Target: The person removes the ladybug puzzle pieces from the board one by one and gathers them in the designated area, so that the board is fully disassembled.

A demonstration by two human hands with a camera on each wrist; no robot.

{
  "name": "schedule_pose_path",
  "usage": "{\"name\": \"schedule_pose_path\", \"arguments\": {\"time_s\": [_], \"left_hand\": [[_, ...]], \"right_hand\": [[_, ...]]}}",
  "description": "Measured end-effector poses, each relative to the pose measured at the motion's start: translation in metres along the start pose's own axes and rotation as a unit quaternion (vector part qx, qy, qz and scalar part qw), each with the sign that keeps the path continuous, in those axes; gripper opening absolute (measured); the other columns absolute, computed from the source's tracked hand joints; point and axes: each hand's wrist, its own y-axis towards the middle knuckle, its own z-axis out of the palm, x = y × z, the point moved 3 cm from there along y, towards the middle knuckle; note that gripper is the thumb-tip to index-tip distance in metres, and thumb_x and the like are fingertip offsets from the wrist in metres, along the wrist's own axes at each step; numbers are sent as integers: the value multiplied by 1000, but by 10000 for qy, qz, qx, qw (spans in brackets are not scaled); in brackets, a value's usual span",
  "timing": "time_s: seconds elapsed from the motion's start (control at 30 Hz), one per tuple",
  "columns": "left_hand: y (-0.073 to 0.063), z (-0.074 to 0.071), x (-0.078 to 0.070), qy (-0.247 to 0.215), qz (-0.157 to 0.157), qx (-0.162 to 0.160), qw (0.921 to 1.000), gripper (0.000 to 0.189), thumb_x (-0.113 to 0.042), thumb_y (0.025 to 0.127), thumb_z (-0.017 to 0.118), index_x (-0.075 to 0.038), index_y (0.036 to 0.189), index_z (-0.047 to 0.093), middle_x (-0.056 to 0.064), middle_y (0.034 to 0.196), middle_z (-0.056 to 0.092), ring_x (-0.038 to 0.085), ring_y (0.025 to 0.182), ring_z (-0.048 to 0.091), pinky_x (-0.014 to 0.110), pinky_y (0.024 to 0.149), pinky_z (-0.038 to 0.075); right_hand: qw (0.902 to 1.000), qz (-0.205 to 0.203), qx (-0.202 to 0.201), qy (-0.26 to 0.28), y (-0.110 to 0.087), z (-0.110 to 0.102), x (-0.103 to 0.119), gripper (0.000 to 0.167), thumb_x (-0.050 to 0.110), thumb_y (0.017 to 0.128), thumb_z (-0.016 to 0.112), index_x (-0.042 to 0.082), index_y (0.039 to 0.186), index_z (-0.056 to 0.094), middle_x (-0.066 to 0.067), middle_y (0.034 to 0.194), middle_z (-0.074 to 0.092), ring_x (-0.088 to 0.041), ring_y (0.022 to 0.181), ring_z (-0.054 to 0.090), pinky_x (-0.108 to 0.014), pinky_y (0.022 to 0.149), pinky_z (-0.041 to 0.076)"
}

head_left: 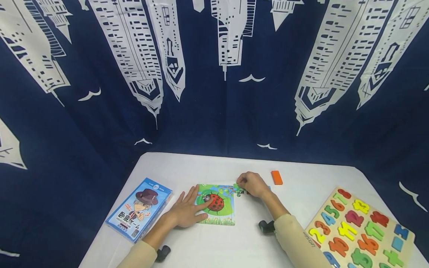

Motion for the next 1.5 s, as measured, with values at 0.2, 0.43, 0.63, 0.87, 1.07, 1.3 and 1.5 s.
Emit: {"name": "schedule_pose_path", "arguments": {"time_s": [0.2,0.43,0.63,0.87,1.07,1.3,1.5], "left_hand": [[1,2,0,-51,11,-63,10000,58,-55,102,45,-35,156,38,25,167,-4,41,154,0,64,121,6],[3,2,0,-180,-1,-183,9997,58,-54,100,51,-34,154,42,24,167,0,41,154,2,65,120,7],[3,0,-2,-201,-8,-258,9995,58,-52,99,55,-33,153,45,25,166,4,42,154,6,65,120,10],[5,0,-2,-374,-16,-420,9984,61,-51,97,60,-33,152,45,25,166,8,42,154,7,66,119,9],[7,1,0,-510,-7,-531,9973,62,-51,95,63,-30,151,47,25,166,11,41,154,8,66,119,8],[6,0,-4,-561,210,-694,9958,58,-46,96,64,-26,148,51,19,165,21,39,154,13,65,120,8],[2,6,-22,-159,754,-482,9959,56,-51,100,55,-33,152,45,13,166,24,35,154,17,61,121,14]], "right_hand": [[10000,18,42,-32,-2,-2,-1,6,10,91,73,15,91,75,5,78,65,-13,74,56,-33,75,49],[10000,-11,37,-50,-4,-3,0,5,10,91,73,15,92,75,6,78,65,-13,76,56,-34,77,49],[10000,5,34,-22,-5,-3,-1,4,11,91,73,15,92,75,6,78,65,-13,76,56,-33,76,49],[10000,-31,-84,2,-6,-4,0,4,12,92,73,15,93,75,3,83,63,-14,79,56,-35,79,49],[9990,-289,-272,184,-13,-5,6,3,13,92,73,15,93,76,3,87,63,-13,78,56,-34,76,50],[9969,-698,-247,265,-34,2,23,7,12,88,76,17,94,77,7,91,67,-11,85,61,-36,83,52],[9944,-1038,88,160,-52,13,31,19,15,88,77,12,107,78,4,98,70,-11,88,61,-37,82,52]]}}
